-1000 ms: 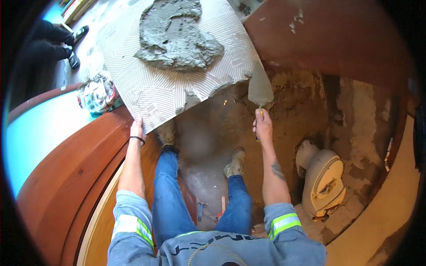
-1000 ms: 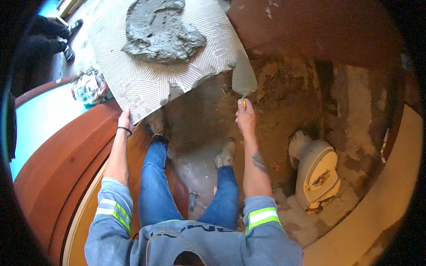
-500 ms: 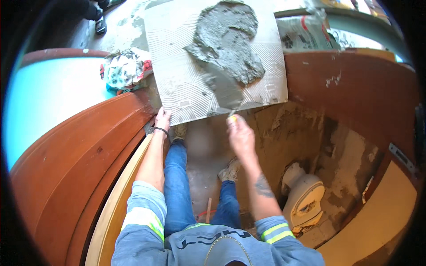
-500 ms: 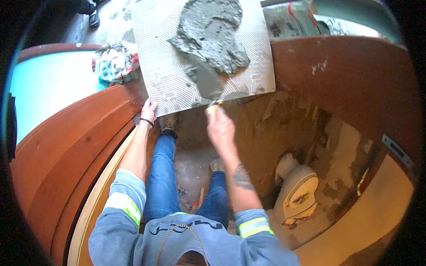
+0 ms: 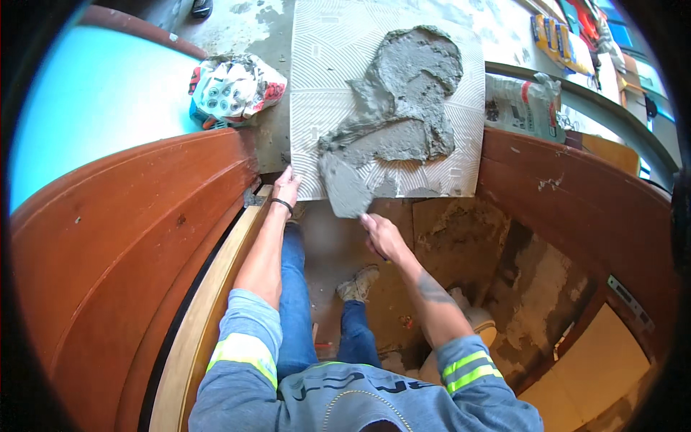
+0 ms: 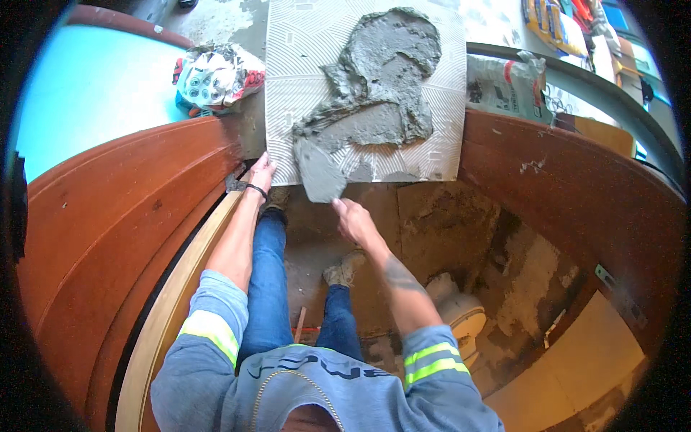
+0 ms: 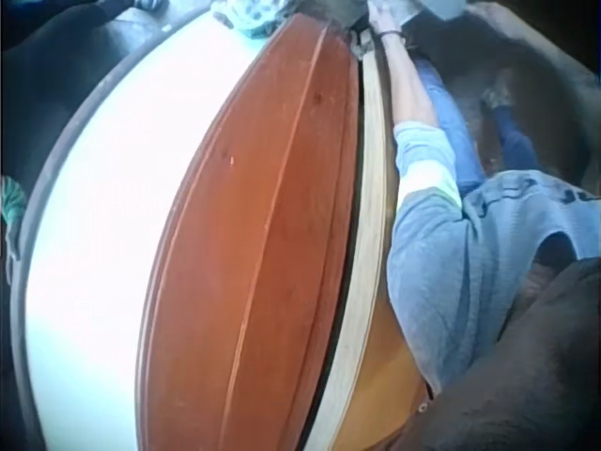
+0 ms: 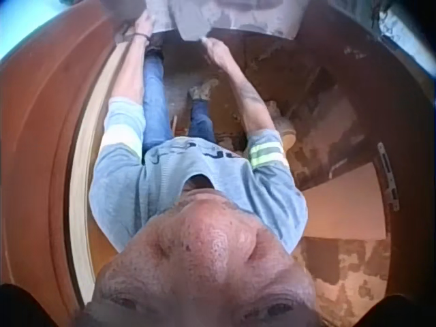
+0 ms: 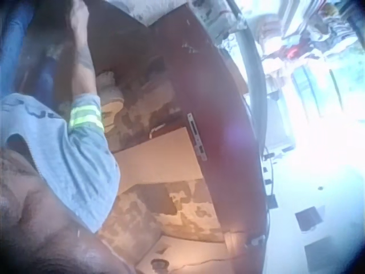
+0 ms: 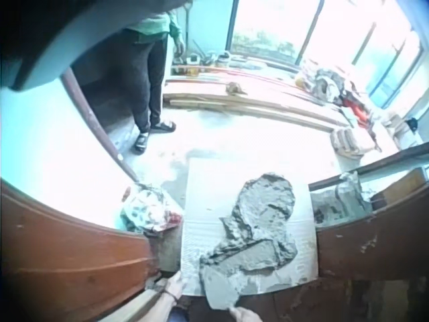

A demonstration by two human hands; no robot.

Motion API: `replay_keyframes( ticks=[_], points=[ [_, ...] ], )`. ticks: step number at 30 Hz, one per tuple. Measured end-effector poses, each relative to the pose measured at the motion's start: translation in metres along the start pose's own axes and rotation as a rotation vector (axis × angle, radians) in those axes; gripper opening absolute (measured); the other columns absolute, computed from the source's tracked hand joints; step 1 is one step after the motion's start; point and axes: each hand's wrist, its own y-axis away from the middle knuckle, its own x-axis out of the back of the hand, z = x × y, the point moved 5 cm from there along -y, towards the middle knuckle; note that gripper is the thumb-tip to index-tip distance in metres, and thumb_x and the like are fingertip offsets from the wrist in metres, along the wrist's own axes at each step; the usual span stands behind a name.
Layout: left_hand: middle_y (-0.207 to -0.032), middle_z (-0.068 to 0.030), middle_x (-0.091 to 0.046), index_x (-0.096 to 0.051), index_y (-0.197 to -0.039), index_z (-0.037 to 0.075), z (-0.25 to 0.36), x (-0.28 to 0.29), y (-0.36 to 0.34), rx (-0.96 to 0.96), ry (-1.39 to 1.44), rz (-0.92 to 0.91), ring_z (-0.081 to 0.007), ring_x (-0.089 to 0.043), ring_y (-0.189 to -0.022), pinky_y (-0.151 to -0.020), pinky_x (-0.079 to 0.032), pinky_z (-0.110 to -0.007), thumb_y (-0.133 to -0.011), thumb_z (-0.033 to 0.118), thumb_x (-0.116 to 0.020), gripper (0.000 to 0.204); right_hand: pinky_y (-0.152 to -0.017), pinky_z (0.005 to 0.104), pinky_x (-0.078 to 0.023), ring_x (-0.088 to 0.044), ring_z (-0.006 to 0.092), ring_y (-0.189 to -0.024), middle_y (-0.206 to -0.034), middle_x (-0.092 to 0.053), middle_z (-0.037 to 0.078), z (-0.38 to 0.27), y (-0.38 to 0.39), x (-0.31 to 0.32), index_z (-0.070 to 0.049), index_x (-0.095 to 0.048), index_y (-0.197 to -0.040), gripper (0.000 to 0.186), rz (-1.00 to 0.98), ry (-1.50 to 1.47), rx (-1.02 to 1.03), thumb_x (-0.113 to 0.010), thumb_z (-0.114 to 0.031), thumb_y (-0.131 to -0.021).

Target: Spreading mortar onto a large tile using a trowel for floor installation.

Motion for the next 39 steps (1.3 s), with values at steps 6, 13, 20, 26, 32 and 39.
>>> replay_keyframes(
  ticks=[6, 13, 20, 26, 32, 39],
  points=[
    [-0.128, -0.0027, -0.054, -0.038, -0.140, 0.005, 0.006, 0.019, 0.011, 0.026, 0.038, -0.025, -0.0117, -0.050, -0.113, -0.096, -0.037, -0.024, -0.089, -0.004, -0.046, 0.053, -0.038, 0.0269, -0.040, -0.048, 0.0108, -0.041, -0.055, -0.051, 0.001, -0.033, 0.029, 0.070, -0.007, -0.058, -0.096, 0.042, 0.159, -0.372, -0.049, -0.042, -0.045, -0.095],
    [-0.129, -0.0136, -0.055, -0.038, -0.136, -0.004, 0.012, 0.026, -0.005, -0.023, -0.021, 0.005, -0.0167, -0.052, -0.114, -0.097, -0.039, -0.028, -0.090, 0.005, -0.049, 0.048, -0.043, 0.0315, -0.043, -0.049, 0.0130, -0.046, -0.058, -0.051, 0.004, -0.062, -0.044, 0.041, -0.008, -0.058, -0.101, 0.044, -0.006, -0.226, -0.027, -0.035, -0.046, -0.097],
    [-0.126, -0.0060, -0.056, -0.041, -0.137, 0.002, 0.012, 0.012, 0.000, -0.009, -0.075, 0.047, -0.0135, -0.050, -0.114, -0.098, -0.038, -0.027, -0.091, 0.004, -0.047, 0.046, -0.053, 0.0428, -0.051, -0.061, 0.0257, -0.058, -0.073, -0.060, 0.012, -0.078, -0.005, 0.119, -0.009, -0.052, -0.109, 0.036, 0.353, 1.271, 0.454, -0.041, -0.040, -0.097],
    [-0.126, -0.0134, -0.056, -0.041, -0.136, -0.001, -0.022, 0.003, -0.001, -0.124, -0.011, 0.055, -0.0175, -0.054, -0.113, -0.096, -0.040, -0.028, -0.090, 0.008, -0.051, 0.047, -0.054, 0.0426, -0.050, -0.062, 0.0282, -0.058, -0.064, -0.061, 0.014, -0.175, -0.096, 0.219, -0.008, -0.058, -0.092, 0.036, 0.571, 1.255, 0.621, -0.043, -0.040, -0.096],
    [-0.121, -0.0115, -0.060, -0.044, -0.135, 0.004, 0.010, -0.017, -0.003, -0.119, -0.047, 0.043, -0.0171, -0.056, -0.109, -0.093, -0.042, -0.029, -0.090, 0.007, -0.051, 0.046, -0.056, 0.0411, -0.051, -0.062, 0.0300, -0.061, -0.076, -0.064, 0.019, -0.076, -0.094, 0.243, -0.001, -0.061, -0.087, 0.047, 0.735, 0.708, 0.298, -0.042, -0.043, -0.096],
    [-0.122, -0.0194, -0.058, -0.041, -0.134, -0.003, 0.045, 0.023, -0.006, -0.029, -0.217, 0.079, -0.0224, -0.056, -0.113, -0.096, -0.041, -0.030, -0.087, 0.010, -0.051, 0.049, -0.040, 0.0232, -0.036, -0.038, 0.0074, -0.045, -0.060, -0.042, -0.004, -0.101, -0.085, 0.149, -0.013, -0.053, -0.109, 0.044, -0.063, -1.177, -0.126, -0.043, -0.053, -0.093]
  ],
)
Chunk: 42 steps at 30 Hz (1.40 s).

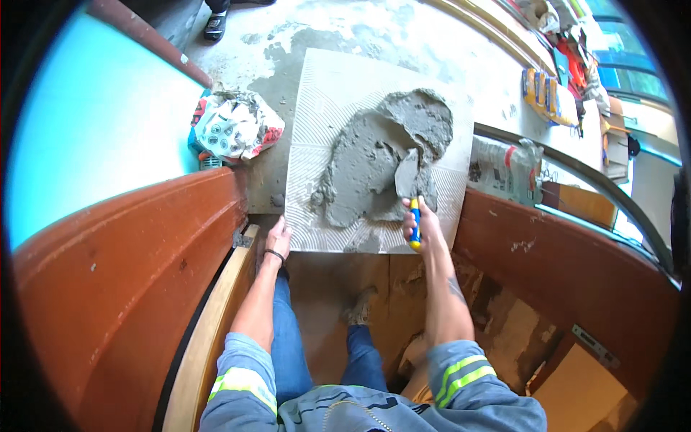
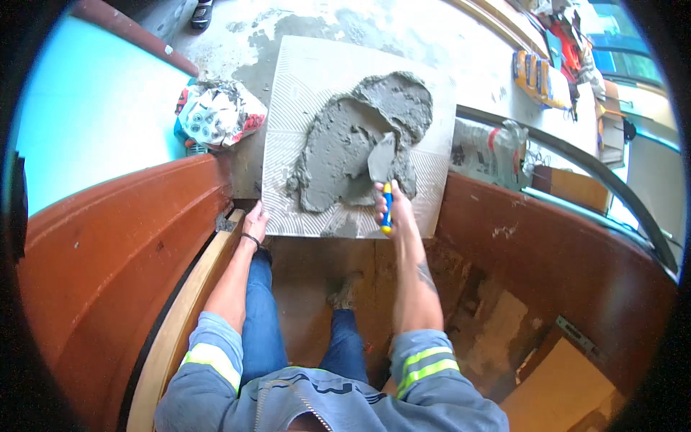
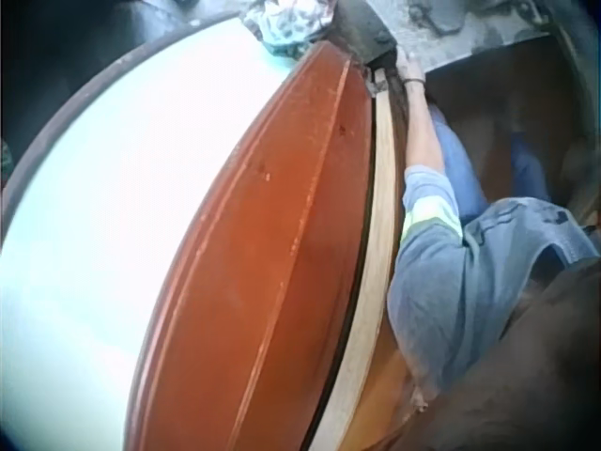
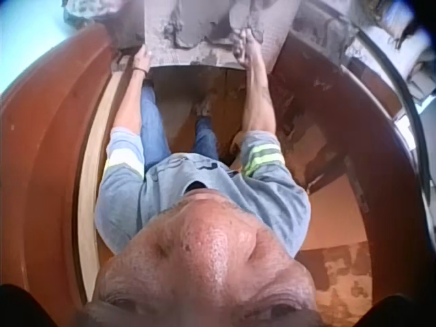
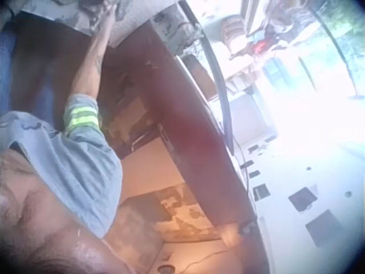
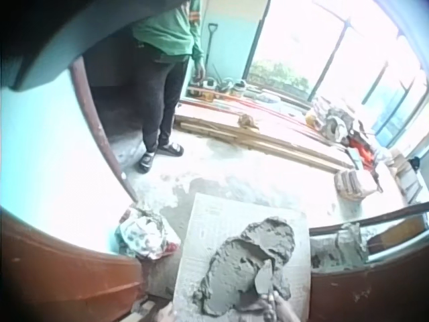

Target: Spreading mortar onto a large tile using a trowel for floor installation.

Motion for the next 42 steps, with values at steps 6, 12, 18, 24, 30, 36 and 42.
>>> replay_keyframes(
  ticks=[6, 12, 18, 24, 30, 36, 42],
  points=[
    [-0.131, -0.0190, -0.052, -0.040, -0.136, 0.000, -0.011, 0.022, -0.027, -0.049, 0.021, 0.004, -0.0235, -0.051, -0.120, -0.101, -0.037, -0.030, -0.089, 0.005, -0.051, 0.049, -0.041, 0.0229, -0.037, -0.039, 0.0064, -0.046, -0.061, -0.043, -0.005, -0.023, -0.116, -0.161, -0.013, -0.052, -0.107, 0.043, -0.232, -0.003, -0.020, -0.042, -0.053, -0.094],
    [-0.130, -0.0185, -0.053, -0.040, -0.137, 0.003, -0.005, 0.036, -0.038, -0.071, 0.024, 0.013, -0.0234, -0.051, -0.121, -0.099, -0.038, -0.030, -0.089, 0.004, -0.051, 0.050, -0.040, 0.0263, -0.036, -0.040, 0.0091, -0.045, -0.057, -0.044, -0.001, -0.020, -0.115, -0.194, -0.004, -0.057, -0.109, 0.050, -0.046, 0.803, 0.158, -0.038, -0.048, -0.097],
    [-0.127, -0.0189, -0.055, -0.041, -0.137, 0.005, -0.004, 0.041, -0.018, 0.125, -0.181, 0.048, -0.0290, -0.054, -0.117, -0.097, -0.041, -0.033, -0.088, 0.009, -0.053, 0.050, -0.061, 0.0438, -0.050, -0.064, 0.0355, -0.062, -0.068, -0.063, 0.022, -0.056, -0.024, -0.174, -0.001, -0.064, -0.092, 0.040, 0.152, 2.022, 0.854, -0.046, -0.037, -0.095],
    [-0.125, -0.0241, -0.053, -0.042, -0.135, 0.004, -0.005, 0.021, -0.027, 0.000, -0.111, 0.061, -0.0327, -0.052, -0.118, -0.096, -0.042, -0.037, -0.089, 0.013, -0.054, 0.049, -0.060, 0.0468, -0.049, -0.063, 0.0366, -0.062, -0.067, -0.063, 0.020, -0.116, -0.080, -0.225, -0.001, -0.061, -0.089, 0.042, 0.254, 2.140, 1.143, -0.046, -0.039, -0.095],
    [-0.125, -0.0238, -0.053, -0.040, -0.138, 0.011, 0.009, 0.062, -0.030, 0.055, -0.096, 0.074, -0.0342, -0.053, -0.117, -0.096, -0.042, -0.038, -0.089, 0.013, -0.052, 0.051, -0.039, 0.0268, -0.038, -0.044, 0.0095, -0.046, -0.062, -0.049, 0.003, -0.061, -0.085, -0.203, -0.003, -0.058, -0.102, 0.043, 0.092, 0.996, 0.256, -0.042, -0.043, -0.097],
    [-0.116, -0.0274, -0.056, -0.039, -0.139, 0.016, 0.026, 0.054, -0.038, 0.056, -0.191, 0.057, -0.0403, -0.055, -0.110, -0.092, -0.044, -0.042, -0.089, 0.016, -0.053, 0.052, -0.042, 0.0265, -0.039, -0.041, 0.0091, -0.047, -0.060, -0.045, -0.001, -0.044, -0.123, -0.216, -0.007, -0.053, -0.102, 0.042, -0.155, 0.288, 0.095, -0.038, -0.045, -0.098],
    [-0.117, -0.0276, -0.056, -0.037, -0.140, 0.013, 0.021, 0.059, -0.042, 0.032, -0.178, 0.066, -0.0391, -0.054, -0.111, -0.092, -0.043, -0.042, -0.090, 0.014, -0.052, 0.053, -0.041, 0.0290, -0.040, -0.043, 0.0107, -0.046, -0.059, -0.045, 0.000, -0.057, -0.165, -0.273, -0.006, -0.054, -0.096, 0.040, -0.081, 0.628, 0.198, -0.041, -0.043, -0.097]
  ],
)
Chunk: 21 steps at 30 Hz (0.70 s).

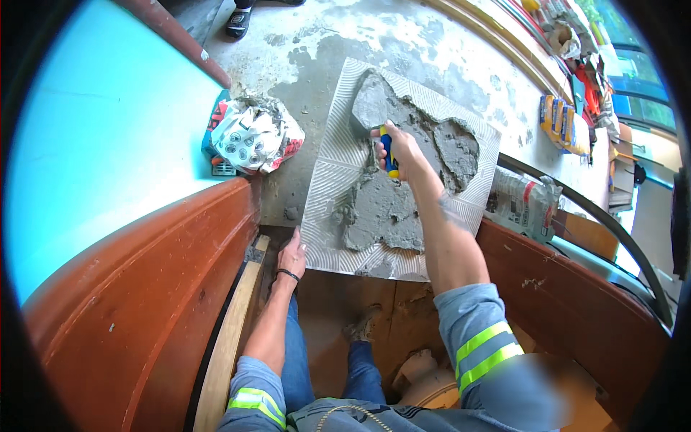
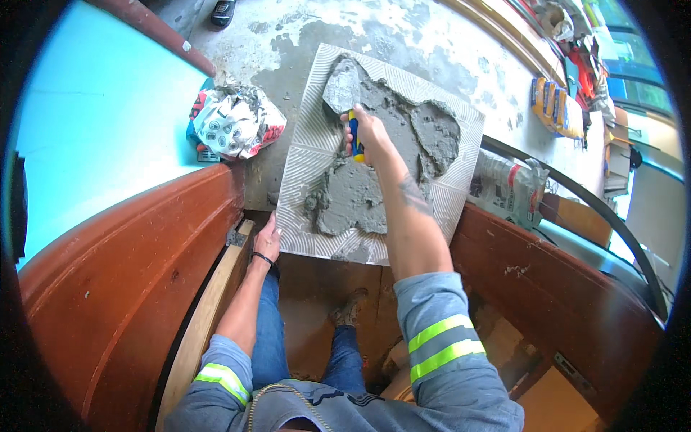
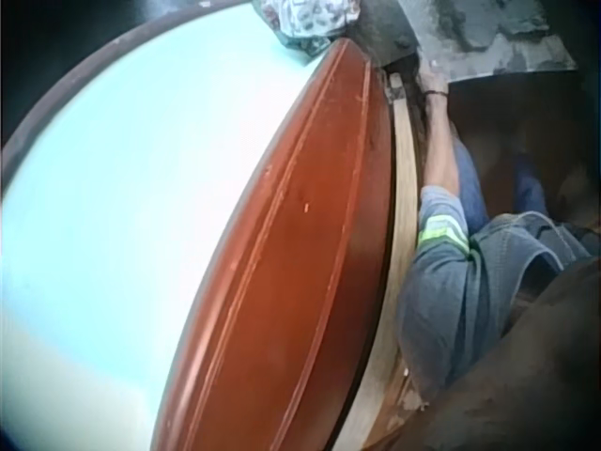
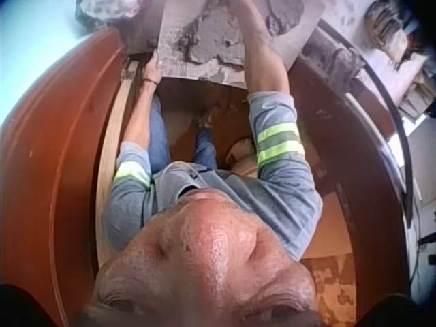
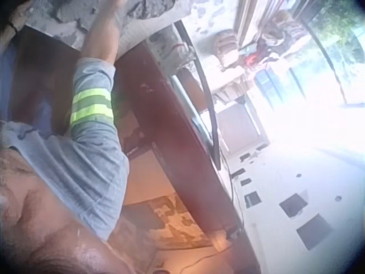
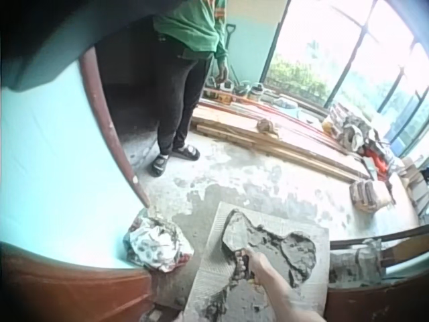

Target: Spreading mortar onto a large tile using a trowel for floor installation.

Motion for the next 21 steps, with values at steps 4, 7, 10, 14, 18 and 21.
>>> replay_keyframes(
  ticks=[4, 7, 10, 14, 18, 21],
  points=[
    [-0.117, -0.0272, -0.056, -0.037, -0.140, 0.012, -0.003, -0.001, 0.001, 0.028, -0.033, -0.001, -0.0388, -0.054, -0.112, -0.092, -0.043, -0.041, -0.089, 0.014, -0.052, 0.053, -0.041, 0.0315, -0.043, -0.048, 0.0132, -0.046, -0.057, -0.049, 0.004, -0.019, -0.001, 0.008, -0.001, -0.056, -0.087, 0.042, 0.146, 0.563, 0.177, -0.046, -0.041, -0.095],
    [-0.118, -0.0266, -0.056, -0.037, -0.140, 0.012, 0.012, -0.019, -0.003, 0.000, -0.033, -0.011, -0.0389, -0.054, -0.112, -0.092, -0.043, -0.041, -0.089, 0.013, -0.052, 0.053, -0.050, 0.0405, -0.050, -0.060, 0.0287, -0.053, -0.065, -0.061, 0.018, -0.048, -0.005, 0.052, 0.001, -0.059, -0.086, 0.046, 0.323, 1.113, 0.453, -0.043, -0.041, -0.095],
    [-0.119, -0.0249, -0.056, -0.037, -0.140, 0.013, 0.018, -0.019, 0.001, 0.043, -0.059, -0.016, -0.0382, -0.054, -0.112, -0.092, -0.043, -0.040, -0.089, 0.014, -0.052, 0.053, -0.081, 0.0487, -0.048, -0.061, 0.0417, -0.092, -0.093, -0.064, 0.028, -0.059, 0.019, 0.072, 0.000, -0.062, -0.099, 0.048, 0.460, 1.508, 0.465, -0.039, -0.042, -0.095],
    [-0.120, -0.0197, -0.058, -0.039, -0.139, 0.014, 0.035, -0.015, 0.003, -0.051, 0.005, 0.040, -0.0350, -0.057, -0.110, -0.092, -0.043, -0.040, -0.087, 0.012, -0.052, 0.053, -0.079, 0.0498, -0.046, -0.059, 0.0458, -0.091, -0.091, -0.062, 0.031, -0.066, 0.068, 0.137, 0.002, -0.060, -0.096, 0.048, 0.573, 1.360, 0.429, -0.040, -0.041, -0.095],
    [-0.116, -0.0185, -0.061, -0.047, -0.132, 0.009, 0.029, -0.026, 0.000, -0.116, 0.060, 0.020, -0.0323, -0.060, -0.105, -0.090, -0.045, -0.038, -0.086, 0.013, -0.053, 0.046, -0.084, 0.0496, -0.045, -0.059, 0.0446, -0.094, -0.094, -0.063, 0.029, -0.048, 0.108, 0.182, 0.003, -0.060, -0.098, 0.046, 0.494, 1.127, 0.182, -0.041, -0.039, -0.094],
    [-0.104, -0.0167, -0.066, -0.057, -0.117, 0.001, 0.022, -0.024, -0.009, -0.155, 0.222, -0.028, -0.0240, -0.064, -0.093, -0.083, -0.048, -0.033, -0.085, 0.015, -0.057, 0.035, -0.083, 0.0499, -0.045, -0.059, 0.0451, -0.093, -0.094, -0.062, 0.030, -0.043, 0.144, 0.163, 0.003, -0.059, -0.098, 0.044, 0.408, 0.758, -0.052, -0.041, -0.038, -0.094]
  ],
)
